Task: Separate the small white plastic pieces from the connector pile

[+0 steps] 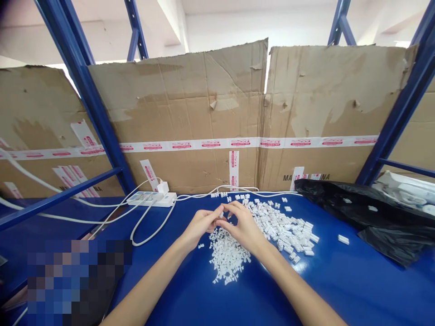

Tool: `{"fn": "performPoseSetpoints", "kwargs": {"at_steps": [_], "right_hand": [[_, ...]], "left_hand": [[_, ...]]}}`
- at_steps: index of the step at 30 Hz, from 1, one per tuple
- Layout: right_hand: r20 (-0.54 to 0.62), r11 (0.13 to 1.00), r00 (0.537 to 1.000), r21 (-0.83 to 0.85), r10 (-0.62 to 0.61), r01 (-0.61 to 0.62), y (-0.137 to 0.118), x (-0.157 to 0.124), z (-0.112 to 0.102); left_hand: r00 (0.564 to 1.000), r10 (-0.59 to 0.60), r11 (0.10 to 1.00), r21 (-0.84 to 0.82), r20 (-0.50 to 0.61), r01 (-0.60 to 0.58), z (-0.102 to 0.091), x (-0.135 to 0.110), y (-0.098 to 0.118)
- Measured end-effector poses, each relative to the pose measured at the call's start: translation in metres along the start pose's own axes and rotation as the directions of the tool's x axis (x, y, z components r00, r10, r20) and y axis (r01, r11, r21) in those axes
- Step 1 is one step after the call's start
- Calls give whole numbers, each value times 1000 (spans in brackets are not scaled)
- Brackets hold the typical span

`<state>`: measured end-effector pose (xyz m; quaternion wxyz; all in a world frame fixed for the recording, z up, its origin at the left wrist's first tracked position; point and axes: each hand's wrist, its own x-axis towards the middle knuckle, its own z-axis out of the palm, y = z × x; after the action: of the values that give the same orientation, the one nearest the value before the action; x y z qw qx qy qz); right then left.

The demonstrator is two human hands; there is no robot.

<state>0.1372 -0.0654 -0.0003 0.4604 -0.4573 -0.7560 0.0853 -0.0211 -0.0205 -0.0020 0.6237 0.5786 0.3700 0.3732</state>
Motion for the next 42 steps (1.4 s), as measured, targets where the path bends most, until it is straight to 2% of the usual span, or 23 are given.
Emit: {"fn": "performPoseSetpoints", "kwargs": {"at_steps": [3, 5, 6, 8, 9, 10, 14, 19, 22, 24, 26, 29, 31, 33, 36, 38, 42], "right_hand": [[30, 1000, 999, 15, 27, -27, 6, 2, -5], [-31, 984, 995, -143, 100, -103, 18, 1, -14], [-81, 949, 986, -268, 147, -164, 26, 0, -19], [-200, 785, 948, -532, 246, -316, 46, -2, -30], [-234, 709, 934, -608, 269, -357, 56, -3, -34], [-238, 673, 935, -649, 265, -356, 66, -2, -36], [-131, 729, 970, -641, 204, -240, 92, 10, -26], [-88, 701, 952, -657, 294, -277, 101, 24, -5], [-77, 708, 953, -652, 293, -271, 102, 24, -5], [-76, 749, 961, -611, 266, -255, 98, 22, -9], [-60, 838, 975, -501, 216, -216, 88, 21, -15], [16, 971, 995, -223, 96, -91, 61, 17, -23], [73, 998, 997, -51, 33, -29, 40, 14, -26], [127, 998, 992, 67, 0, -9, 22, 11, -27], [172, 987, 985, 159, -3, -25, 10, 9, -24], [147, 979, 988, 189, 46, -74, 10, 9, -20], [-80, 970, 982, 187, 170, -153, 11, 6, -7]], "left_hand": [[998, 40, 990, 135, 50, -46, 8, -1, -3], [994, 108, 951, 293, -33, -94, 9, -1, -4], [983, 158, 919, 377, -89, -114, 9, -1, -4], [953, 253, 851, 507, -166, -138, 6, 0, -5], [941, 287, 825, 546, -179, -147, 5, 0, -6], [934, 310, 804, 573, -179, -157, 3, 0, -7], [920, 357, 759, 625, -160, -185, 1, 1, -10], [925, 343, 770, 613, -162, -178, 1, 1, -10], [927, 343, 771, 610, -154, -184, 2, 1, -9], [926, 347, 772, 606, -152, -190, 4, 0, -8], [924, 350, 784, 589, -156, -197, 5, 0, -8], [929, 339, 817, 536, -147, -213, 5, 1, -8], [943, 316, 858, 456, -103, -238, 4, 3, -8], [969, 246, 927, 291, 3, -236, 3, 3, -7], [973, 128, 992, -11, 190, -128, 3, 1, -4], [971, 86, 990, -126, 222, -58, 3, 0, -3], [993, 47, 966, -257, 106, -19, 5, 0, -2]]}}
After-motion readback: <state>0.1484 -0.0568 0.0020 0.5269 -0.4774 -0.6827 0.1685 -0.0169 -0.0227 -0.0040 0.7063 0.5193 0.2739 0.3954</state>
